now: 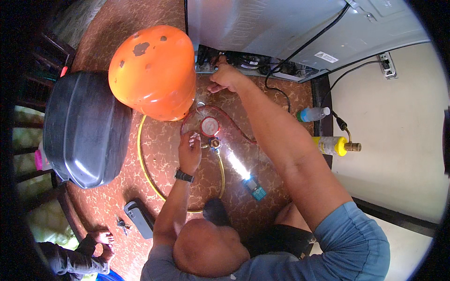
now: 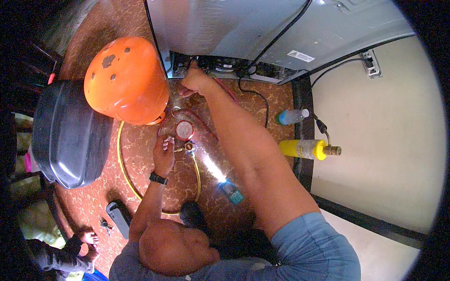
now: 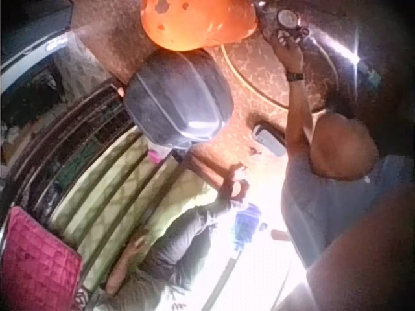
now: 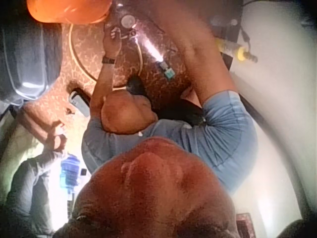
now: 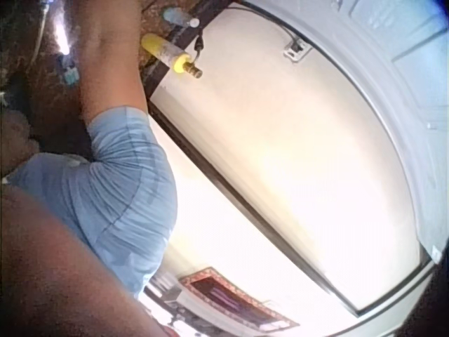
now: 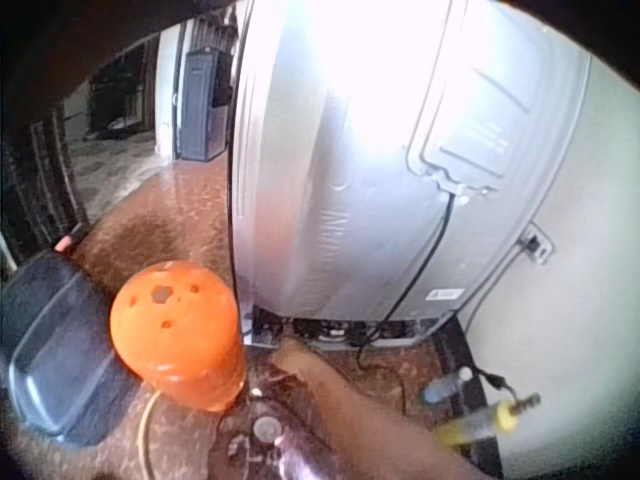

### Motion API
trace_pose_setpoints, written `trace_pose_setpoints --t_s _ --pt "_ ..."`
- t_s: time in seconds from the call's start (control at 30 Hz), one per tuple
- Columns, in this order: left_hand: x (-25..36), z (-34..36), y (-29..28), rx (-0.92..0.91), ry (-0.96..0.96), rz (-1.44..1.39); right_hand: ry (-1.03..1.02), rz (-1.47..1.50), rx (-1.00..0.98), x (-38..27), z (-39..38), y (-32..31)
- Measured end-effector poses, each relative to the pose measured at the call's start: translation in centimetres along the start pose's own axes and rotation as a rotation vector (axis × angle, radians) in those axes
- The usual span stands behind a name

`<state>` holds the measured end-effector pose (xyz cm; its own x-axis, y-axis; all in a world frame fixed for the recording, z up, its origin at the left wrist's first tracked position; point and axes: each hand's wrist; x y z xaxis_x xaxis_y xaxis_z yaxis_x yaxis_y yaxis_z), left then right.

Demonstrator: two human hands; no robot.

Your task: The person works on the rear compressor area of a refrigerator, using a mobile phone flashlight, handling a refrigerant tank, and connecting hoses to a manifold gauge set.

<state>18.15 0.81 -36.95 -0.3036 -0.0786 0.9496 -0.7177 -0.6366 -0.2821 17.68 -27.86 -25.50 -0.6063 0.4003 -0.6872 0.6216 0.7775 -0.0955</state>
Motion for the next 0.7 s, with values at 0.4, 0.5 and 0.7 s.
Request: trace_pose_setpoints --t_s 0.4,0.5,0.7 --pt "0.2 -1.7 -0.1 -0.06 0.219 0.237 -0.735 -0.35 0.526 8.2 -4.0 1.9" --pt "1.0 -2.0 -0.1 -0.097 0.307 0.292 -0.743 -0.553 0.495 15.6 -10.4 5.1" --pt "1.6 -2.3 0.5 -0.242 0.402 0.517 -0.536 -0.612 0.423 22.9 -13.3 8.1"
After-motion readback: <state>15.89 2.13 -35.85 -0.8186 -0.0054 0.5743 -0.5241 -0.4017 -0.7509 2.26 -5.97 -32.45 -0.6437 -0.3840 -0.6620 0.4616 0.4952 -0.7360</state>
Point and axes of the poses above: each hand's wrist, its own z-axis towards the middle knuckle, its own y-axis out of the palm, x = y × z, and after that the axes turned 13 degrees about y, right-handed
